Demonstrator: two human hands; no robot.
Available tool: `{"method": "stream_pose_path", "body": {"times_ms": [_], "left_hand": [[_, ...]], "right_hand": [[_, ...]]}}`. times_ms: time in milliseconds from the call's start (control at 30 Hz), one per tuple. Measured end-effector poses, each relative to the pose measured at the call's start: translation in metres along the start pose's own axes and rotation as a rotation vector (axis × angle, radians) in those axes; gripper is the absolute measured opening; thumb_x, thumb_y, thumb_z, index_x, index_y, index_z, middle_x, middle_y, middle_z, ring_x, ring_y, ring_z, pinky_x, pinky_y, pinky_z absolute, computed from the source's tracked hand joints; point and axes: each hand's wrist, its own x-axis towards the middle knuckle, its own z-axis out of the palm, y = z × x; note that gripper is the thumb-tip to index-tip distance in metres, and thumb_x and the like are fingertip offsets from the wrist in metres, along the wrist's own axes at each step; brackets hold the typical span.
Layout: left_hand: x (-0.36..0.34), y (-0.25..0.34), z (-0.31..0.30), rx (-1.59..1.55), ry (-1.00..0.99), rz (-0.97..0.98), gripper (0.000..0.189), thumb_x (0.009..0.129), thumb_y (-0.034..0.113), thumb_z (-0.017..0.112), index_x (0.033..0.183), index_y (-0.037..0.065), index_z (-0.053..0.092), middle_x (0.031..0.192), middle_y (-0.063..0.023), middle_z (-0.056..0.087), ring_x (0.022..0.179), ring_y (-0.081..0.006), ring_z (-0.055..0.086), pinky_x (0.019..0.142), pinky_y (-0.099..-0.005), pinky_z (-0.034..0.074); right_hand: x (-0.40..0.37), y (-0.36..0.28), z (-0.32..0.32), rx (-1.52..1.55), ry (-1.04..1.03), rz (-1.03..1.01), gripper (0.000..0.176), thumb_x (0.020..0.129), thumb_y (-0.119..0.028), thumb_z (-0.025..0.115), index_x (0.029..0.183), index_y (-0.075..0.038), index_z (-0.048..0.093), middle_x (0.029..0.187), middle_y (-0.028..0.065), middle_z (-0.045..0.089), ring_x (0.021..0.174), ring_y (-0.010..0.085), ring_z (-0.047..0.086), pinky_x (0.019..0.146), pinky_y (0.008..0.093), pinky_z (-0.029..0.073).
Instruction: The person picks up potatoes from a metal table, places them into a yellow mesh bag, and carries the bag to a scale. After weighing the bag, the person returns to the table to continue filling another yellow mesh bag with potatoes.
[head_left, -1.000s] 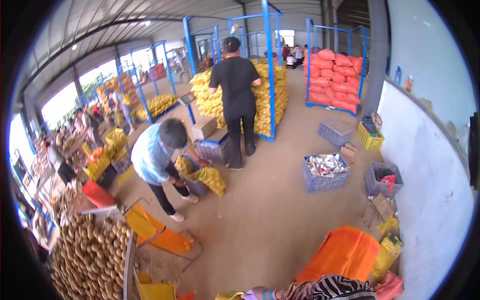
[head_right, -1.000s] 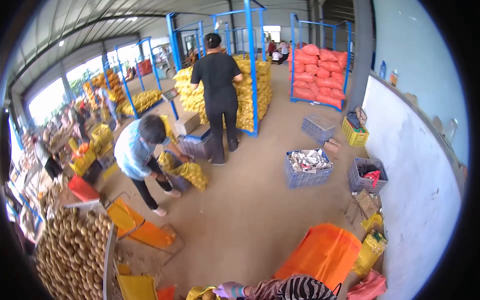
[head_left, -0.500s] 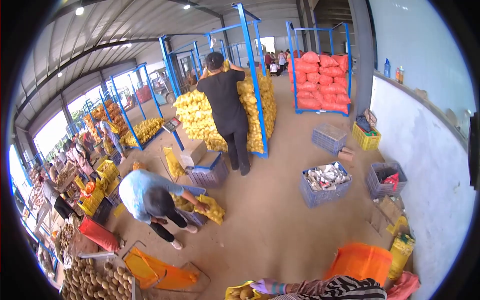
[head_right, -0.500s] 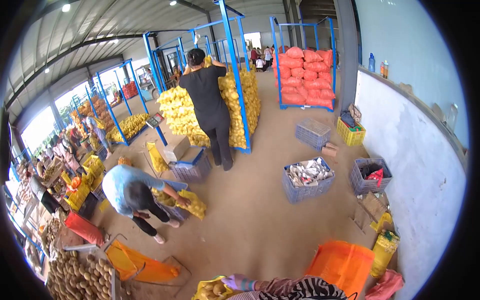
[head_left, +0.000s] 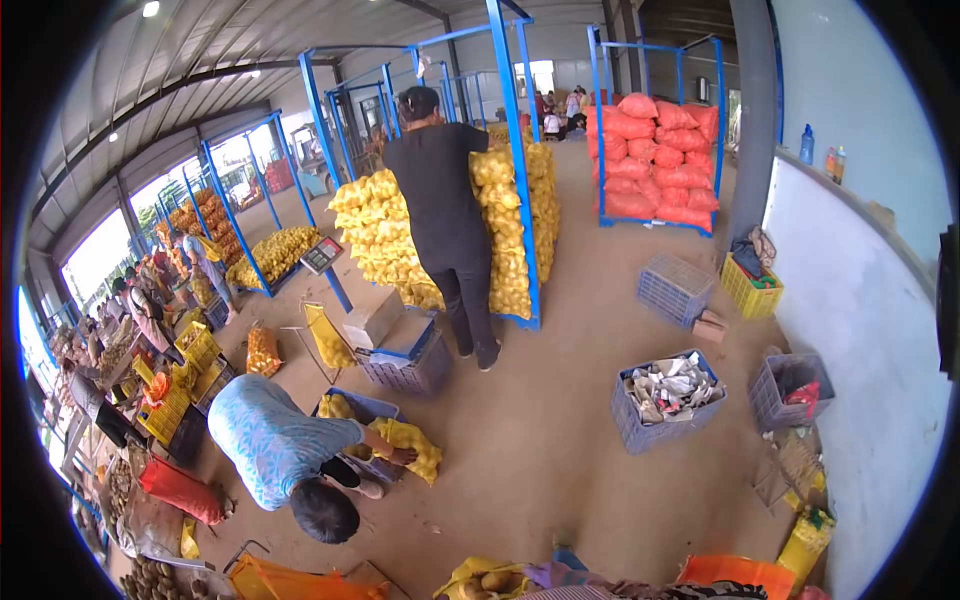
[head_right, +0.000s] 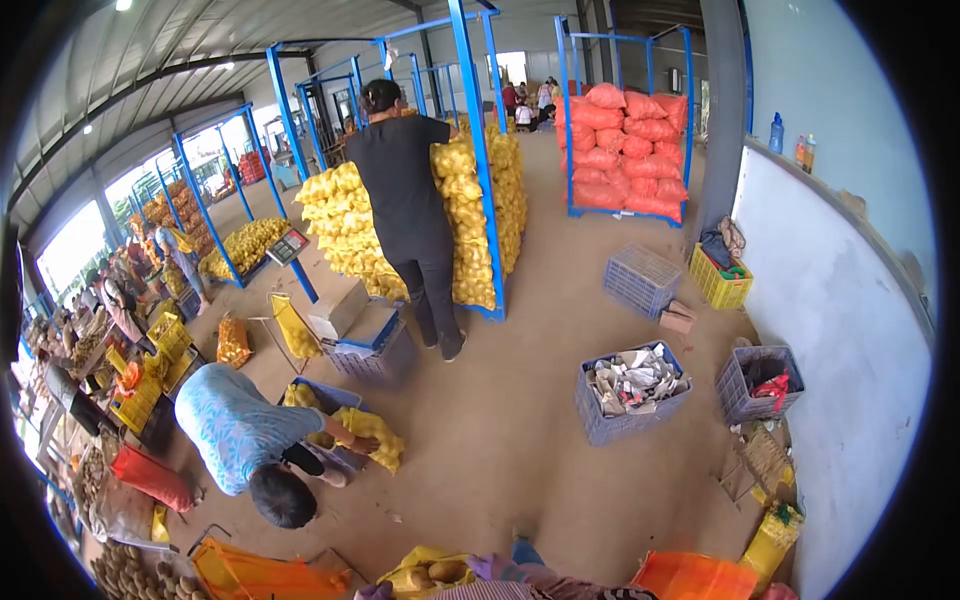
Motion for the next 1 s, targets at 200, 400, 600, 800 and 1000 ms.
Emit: {"method": "stream_pose_path", "body": {"times_ms": [200, 400, 600, 800, 1000], "left_hand": [[0.111, 0.096, 0.059, -0.034, 0.030, -0.023, 0.024, 0.097, 0.025, 0.064, 0.090, 0.003, 0.069, 0.064, -0.0037, 0.061, 0.049, -0.0155, 0.055, 0.045, -0.0322, 0.045], [0.202, 0.149, 0.079, -0.122, 0.064, -0.072, 0.025, 0.096, 0.024, 0.065, 0.090, 0.001, 0.070, 0.063, -0.0049, 0.062, 0.047, -0.0157, 0.055, 0.043, -0.0326, 0.045], [0.280, 0.199, 0.075, -0.271, 0.037, -0.230, 0.036, 0.098, 0.033, 0.064, 0.090, -0.001, 0.073, 0.064, -0.0051, 0.063, 0.053, -0.0162, 0.062, 0.051, -0.0313, 0.049], [0.385, 0.293, 0.063, -0.129, -0.035, -0.200, 0.033, 0.099, 0.033, 0.068, 0.099, 0.000, 0.076, 0.062, -0.0038, 0.064, 0.053, -0.0116, 0.059, 0.053, -0.0313, 0.048], [0.481, 0.337, 0.055, -0.059, -0.079, -0.251, 0.033, 0.099, 0.035, 0.070, 0.103, 0.003, 0.077, 0.064, -0.0027, 0.066, 0.053, -0.0110, 0.059, 0.054, -0.0293, 0.049]], "right_hand": [[0.068, -0.081, -0.130, -0.206, 0.020, -0.038, 0.069, 0.097, -0.072, 0.051, 0.108, -0.009, 0.078, 0.089, 0.0097, 0.077, 0.083, 0.0242, 0.074, 0.081, 0.0374, 0.056], [0.122, -0.148, -0.222, -0.093, 0.051, -0.082, 0.069, 0.098, -0.070, 0.052, 0.083, -0.006, 0.075, 0.067, 0.0091, 0.068, 0.065, 0.0242, 0.067, 0.066, 0.0391, 0.053], [0.228, -0.149, -0.283, -0.125, 0.225, -0.202, 0.059, 0.102, -0.058, 0.054, 0.080, -0.006, 0.072, 0.066, 0.0103, 0.067, 0.061, 0.0210, 0.063, 0.063, 0.0379, 0.051], [0.281, -0.200, -0.318, -0.024, 0.272, 0.104, 0.058, 0.103, -0.053, 0.053, 0.082, -0.002, 0.071, 0.069, 0.0069, 0.066, 0.064, 0.0173, 0.062, 0.066, 0.0353, 0.051], [0.339, -0.249, -0.344, 0.129, 0.246, 0.260, 0.059, 0.103, -0.053, 0.053, 0.087, 0.000, 0.072, 0.077, 0.0047, 0.070, 0.071, 0.0177, 0.064, 0.070, 0.0372, 0.052]]}}
